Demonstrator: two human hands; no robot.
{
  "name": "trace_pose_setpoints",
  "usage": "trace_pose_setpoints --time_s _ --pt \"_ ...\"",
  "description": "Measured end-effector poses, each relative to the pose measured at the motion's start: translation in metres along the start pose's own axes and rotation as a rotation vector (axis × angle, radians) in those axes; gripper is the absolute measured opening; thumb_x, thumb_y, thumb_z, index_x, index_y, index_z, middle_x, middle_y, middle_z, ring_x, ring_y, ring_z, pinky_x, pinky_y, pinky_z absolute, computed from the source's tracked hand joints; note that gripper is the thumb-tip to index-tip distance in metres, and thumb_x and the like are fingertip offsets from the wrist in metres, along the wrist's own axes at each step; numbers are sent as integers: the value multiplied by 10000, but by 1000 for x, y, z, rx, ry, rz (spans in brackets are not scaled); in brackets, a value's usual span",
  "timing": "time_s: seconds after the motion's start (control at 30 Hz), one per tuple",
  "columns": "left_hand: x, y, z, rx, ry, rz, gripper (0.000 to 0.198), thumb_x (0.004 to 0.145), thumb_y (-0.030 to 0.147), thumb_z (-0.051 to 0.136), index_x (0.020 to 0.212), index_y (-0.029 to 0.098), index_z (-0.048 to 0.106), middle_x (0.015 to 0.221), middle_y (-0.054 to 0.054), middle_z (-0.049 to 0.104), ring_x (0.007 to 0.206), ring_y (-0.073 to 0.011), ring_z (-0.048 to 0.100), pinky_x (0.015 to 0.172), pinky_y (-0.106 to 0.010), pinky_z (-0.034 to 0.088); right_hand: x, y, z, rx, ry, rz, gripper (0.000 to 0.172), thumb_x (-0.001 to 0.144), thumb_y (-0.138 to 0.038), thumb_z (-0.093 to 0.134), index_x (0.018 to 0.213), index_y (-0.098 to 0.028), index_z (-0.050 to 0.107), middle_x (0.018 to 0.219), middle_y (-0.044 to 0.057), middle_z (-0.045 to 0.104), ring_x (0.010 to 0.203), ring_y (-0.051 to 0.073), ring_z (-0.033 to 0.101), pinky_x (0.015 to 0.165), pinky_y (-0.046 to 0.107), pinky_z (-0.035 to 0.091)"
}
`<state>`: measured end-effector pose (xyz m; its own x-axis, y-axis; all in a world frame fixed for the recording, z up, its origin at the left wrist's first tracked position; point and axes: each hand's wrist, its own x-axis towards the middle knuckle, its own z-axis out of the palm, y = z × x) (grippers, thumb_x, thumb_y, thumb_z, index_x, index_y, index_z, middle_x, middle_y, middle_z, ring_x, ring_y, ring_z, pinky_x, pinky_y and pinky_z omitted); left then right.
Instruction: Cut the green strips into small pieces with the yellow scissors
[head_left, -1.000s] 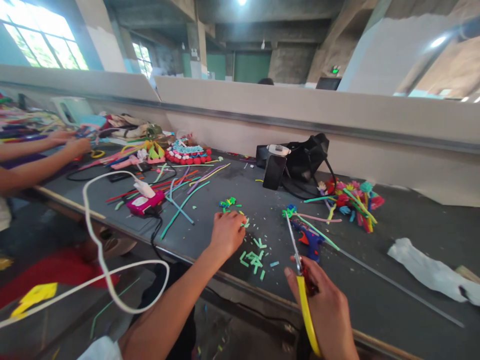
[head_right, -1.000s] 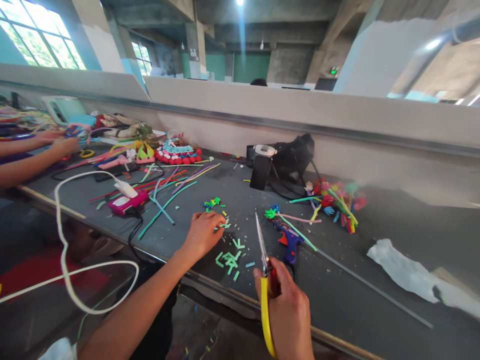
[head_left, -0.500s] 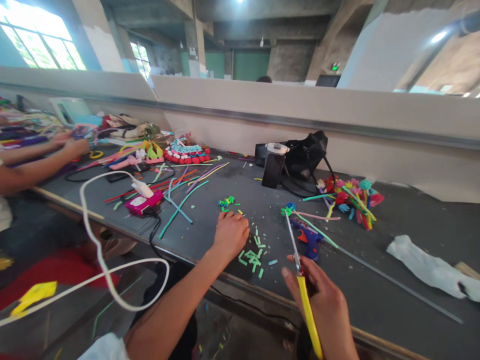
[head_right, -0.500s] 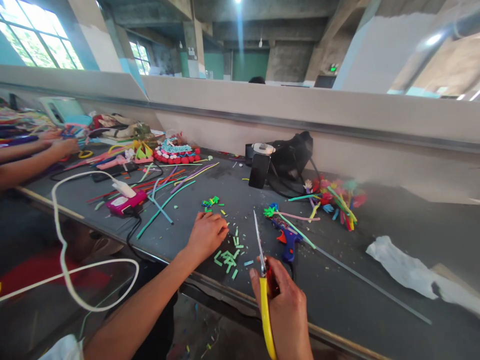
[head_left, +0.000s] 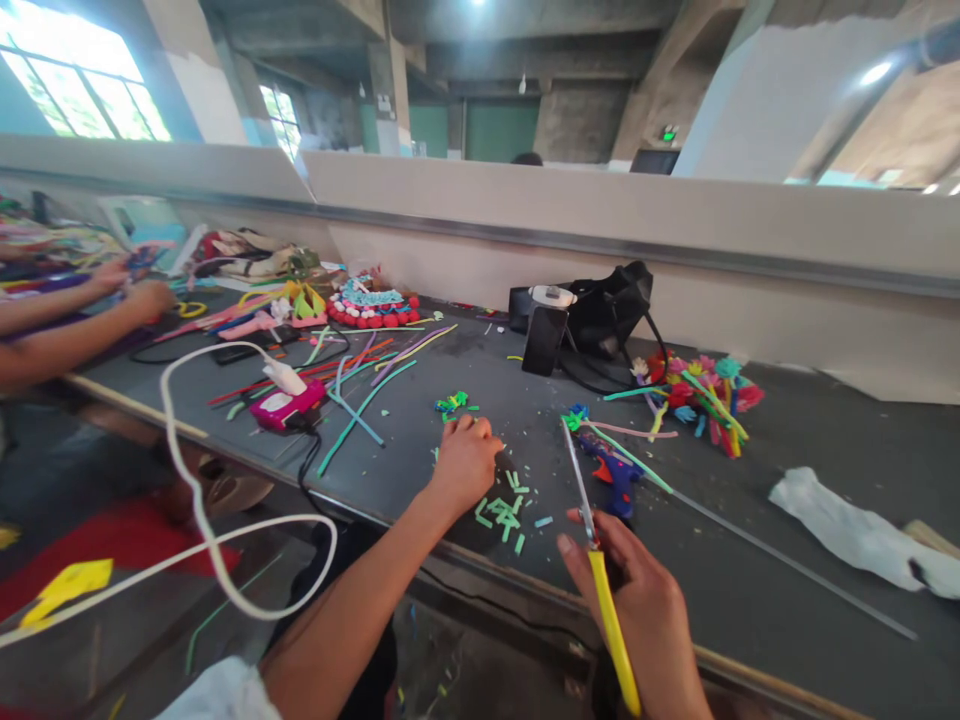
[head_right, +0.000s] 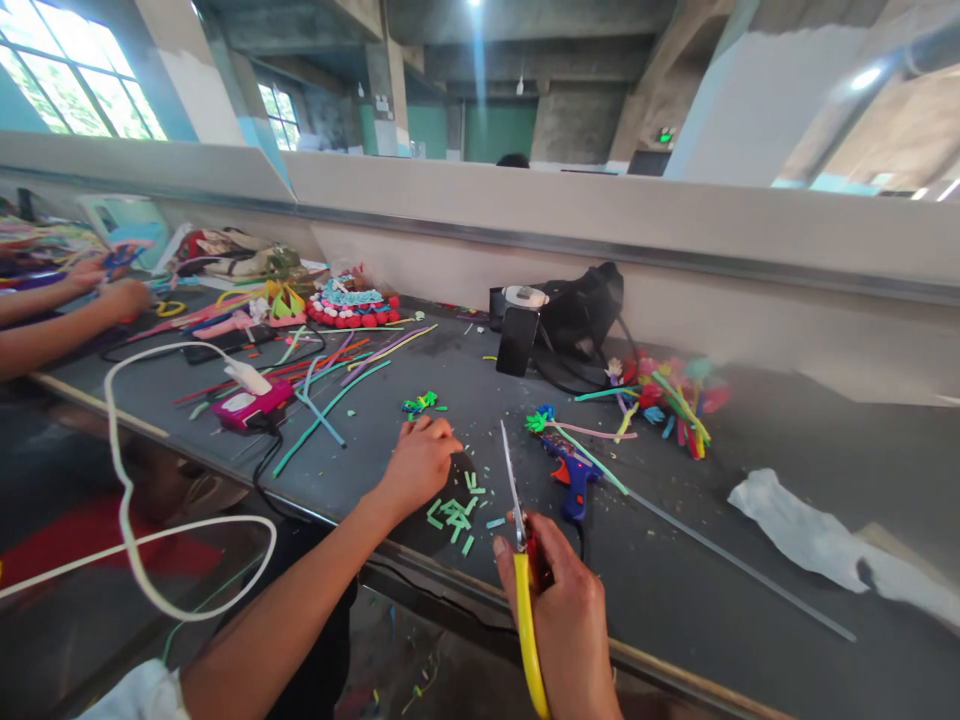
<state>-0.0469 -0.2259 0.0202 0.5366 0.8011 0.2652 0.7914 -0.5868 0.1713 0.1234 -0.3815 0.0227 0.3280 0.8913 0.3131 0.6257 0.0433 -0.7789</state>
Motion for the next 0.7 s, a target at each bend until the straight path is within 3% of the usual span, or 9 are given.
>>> trace_pose_setpoints --time_s 0.1,0.33,0.43,0.7 --pt "0 -4 -6 11 53 -56 279 828 83 493 861 187 749 993 -101 656 989 -265 507 838 -426 351 -1 2 -2 -4 8 17 325 854 -454 626 993 -175 718 824 19 742 645 146 685 598 180 520" --pt "-3 2 -2 -39 -76 196 212 873 177 538 856 221 745 974 -61 674 971 -235 493 864 -409 317 -2 0 -1 9 -25 8 337 876 -461 608 1016 -172 708 867 25 749 655 144 680 575 175 509" --pt "-3 4 -2 13 -98 245 227 892 191 526 766 193 714 913 -66 677 924 -227 499 853 -403 312 -2 0 0 4 -23 -7 325 869 -458 614 992 -173 711 847 16 741 631 131 665 587 174 508" --pt "-1 7 -6 117 -104 332 217 869 150 522 755 172 706 874 -104 676 919 -254 524 874 -437 310 1 0 2 44 -39 19 338 848 -471 628 983 -175 718 776 6 716 613 135 651 598 187 507"
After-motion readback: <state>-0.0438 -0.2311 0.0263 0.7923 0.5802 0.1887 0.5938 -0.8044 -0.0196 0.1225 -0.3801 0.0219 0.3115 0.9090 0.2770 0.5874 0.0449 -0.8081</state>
